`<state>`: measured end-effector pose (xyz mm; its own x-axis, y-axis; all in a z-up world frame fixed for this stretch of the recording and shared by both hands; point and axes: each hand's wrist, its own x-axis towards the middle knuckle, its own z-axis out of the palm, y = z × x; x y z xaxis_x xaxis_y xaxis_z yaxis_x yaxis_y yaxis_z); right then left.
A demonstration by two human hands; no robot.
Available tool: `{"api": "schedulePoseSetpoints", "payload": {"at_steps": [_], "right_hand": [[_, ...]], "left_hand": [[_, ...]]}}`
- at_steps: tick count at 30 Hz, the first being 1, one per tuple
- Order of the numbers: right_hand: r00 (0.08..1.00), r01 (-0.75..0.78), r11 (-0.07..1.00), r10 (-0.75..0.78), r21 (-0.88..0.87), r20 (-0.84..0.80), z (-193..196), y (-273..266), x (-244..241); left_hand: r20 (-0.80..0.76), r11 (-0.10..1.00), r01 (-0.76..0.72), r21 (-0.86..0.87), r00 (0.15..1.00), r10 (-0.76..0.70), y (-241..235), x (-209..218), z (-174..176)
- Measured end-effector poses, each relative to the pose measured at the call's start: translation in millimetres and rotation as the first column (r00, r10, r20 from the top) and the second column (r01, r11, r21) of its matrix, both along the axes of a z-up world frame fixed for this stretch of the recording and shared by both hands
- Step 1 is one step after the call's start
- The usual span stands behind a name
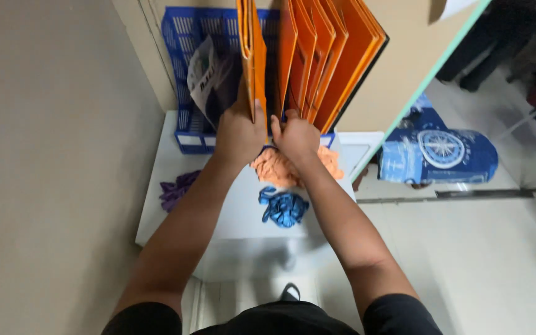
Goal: The recorder is cleaning some orange folders using a piece of cloth.
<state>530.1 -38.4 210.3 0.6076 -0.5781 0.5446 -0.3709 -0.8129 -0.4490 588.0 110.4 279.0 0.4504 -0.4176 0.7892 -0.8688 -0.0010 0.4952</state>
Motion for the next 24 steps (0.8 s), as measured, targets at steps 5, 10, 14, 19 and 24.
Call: {"api": "schedulePoseSetpoints", "payload": {"at_steps": [5, 10, 14, 19, 24], "right_hand": [[0.99, 0.027, 0.998, -0.035, -0.058, -0.138, -8.8, -29.3, 22.6], [0.987, 0.019, 1.0, -0.016, 0.014, -0.16, -22.8, -42.5, 15.0], [0.991, -0.035, 0.999, 0.04, 0.037, -0.129, -23.3, -49.7, 12.4], [0.976, -0.09, 0.994, 0.1, 0.059, -0.195, -28.9, -47.5, 3.5], [0.959, -0.2, 0.979, 0.206, 0.048, -0.197, -39.4, -49.1, 0.6]], "left_hand": [[0.101, 0.998, -0.039, -0.047, 0.994, 0.044, -44.6, 18.4, -1.3], [-0.216, 0.965, -0.086, 0.249, 0.966, 0.142, -73.5, 13.5, -8.0], [-0.01, 0.915, -0.203, 0.348, 0.975, 0.22, -103.6, 41.9, -50.4], [0.38, 0.809, -0.436, 0.394, 0.879, 0.289, -124.5, 84.6, -92.3], [-0.1, 0.91, -0.133, 0.393, 0.978, 0.186, -119.0, 62.0, -55.2]]}}
